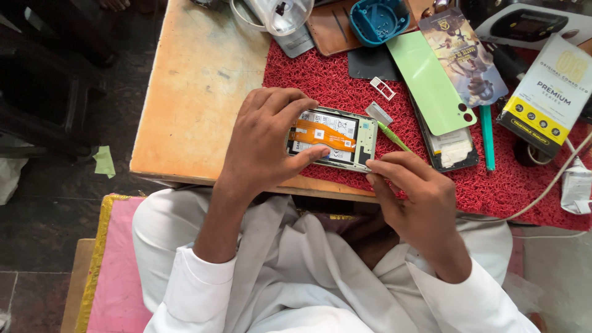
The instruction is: The person holds a smartphone and interacts with the touchscreen, then flips it over to reveal the internal components. Using a green-handled screwdriver, the person unscrews a metal bracket from the phone's chassis. The person then uses tweezers to carefully lift and remove the bracket from the device.
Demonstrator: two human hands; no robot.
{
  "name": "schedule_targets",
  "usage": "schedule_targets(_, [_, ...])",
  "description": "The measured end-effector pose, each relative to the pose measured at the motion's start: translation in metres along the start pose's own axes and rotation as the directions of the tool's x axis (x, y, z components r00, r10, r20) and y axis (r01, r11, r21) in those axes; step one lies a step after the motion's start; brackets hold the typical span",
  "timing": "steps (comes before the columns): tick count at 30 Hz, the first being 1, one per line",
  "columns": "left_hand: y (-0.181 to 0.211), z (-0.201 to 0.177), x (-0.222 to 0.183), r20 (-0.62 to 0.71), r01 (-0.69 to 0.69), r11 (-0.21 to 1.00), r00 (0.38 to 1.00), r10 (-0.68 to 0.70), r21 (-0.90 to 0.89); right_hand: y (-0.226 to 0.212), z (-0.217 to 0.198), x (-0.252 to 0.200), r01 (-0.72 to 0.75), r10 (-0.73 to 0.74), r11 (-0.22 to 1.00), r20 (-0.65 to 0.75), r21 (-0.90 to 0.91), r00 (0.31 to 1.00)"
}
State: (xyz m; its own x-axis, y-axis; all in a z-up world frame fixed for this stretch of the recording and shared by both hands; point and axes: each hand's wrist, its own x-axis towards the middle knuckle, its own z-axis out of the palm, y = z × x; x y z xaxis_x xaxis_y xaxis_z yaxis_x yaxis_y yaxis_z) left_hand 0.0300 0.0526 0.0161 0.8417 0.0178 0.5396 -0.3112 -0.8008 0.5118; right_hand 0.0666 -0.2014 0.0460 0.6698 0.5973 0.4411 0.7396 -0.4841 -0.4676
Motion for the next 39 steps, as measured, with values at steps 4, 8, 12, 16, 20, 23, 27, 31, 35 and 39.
schedule_targets(4, [0.000,0.001,0.000,-0.010,-0.007,1.000,1.000,0.007,0.002,0.001,-0.008,0.002,0.012,-0.008,0.997,0.047,-0.080,0.999])
schedule_targets(8, [-0.001,0.001,0.000,-0.005,0.001,1.000,1.000,-0.001,0.000,0.000,-0.008,0.005,-0.055,0.064,0.995,0.116,-0.082,0.991])
schedule_targets(12, [-0.001,0.001,0.000,-0.012,0.000,1.000,1.000,0.000,-0.002,-0.006,-0.006,0.008,-0.097,0.112,0.990,0.142,-0.104,0.984])
schedule_targets(16, [-0.001,0.001,0.000,-0.014,-0.011,1.000,1.000,0.011,-0.009,-0.012,-0.005,0.008,-0.054,0.073,0.986,0.122,-0.156,0.990])
schedule_targets(20, [-0.001,0.002,0.000,-0.007,-0.001,1.000,1.000,0.001,-0.010,-0.011,-0.004,0.010,-0.060,0.079,0.990,0.146,-0.131,0.986])
schedule_targets(23, [-0.002,0.001,-0.001,-0.006,-0.003,1.000,1.000,0.003,-0.007,-0.010,0.000,0.009,-0.050,0.067,0.991,0.136,-0.121,0.988])
schedule_targets(27, [-0.001,0.001,0.001,-0.007,-0.005,1.000,1.000,0.005,-0.008,-0.005,0.001,0.007,-0.074,0.081,0.995,0.124,-0.061,0.989])
schedule_targets(31, [-0.001,0.001,-0.001,-0.014,-0.004,1.000,1.000,0.003,-0.021,0.000,-0.002,0.008,-0.213,0.196,0.972,0.162,0.100,0.967])
schedule_targets(35, [-0.002,0.001,-0.001,-0.015,-0.007,1.000,1.000,0.006,-0.012,0.006,-0.010,0.012,-0.081,0.070,0.995,0.174,0.054,0.982])
schedule_targets(39, [-0.002,0.002,-0.001,-0.018,-0.003,1.000,1.000,0.002,-0.021,0.007,-0.015,0.016,-0.011,0.019,0.999,0.237,-0.035,0.971])
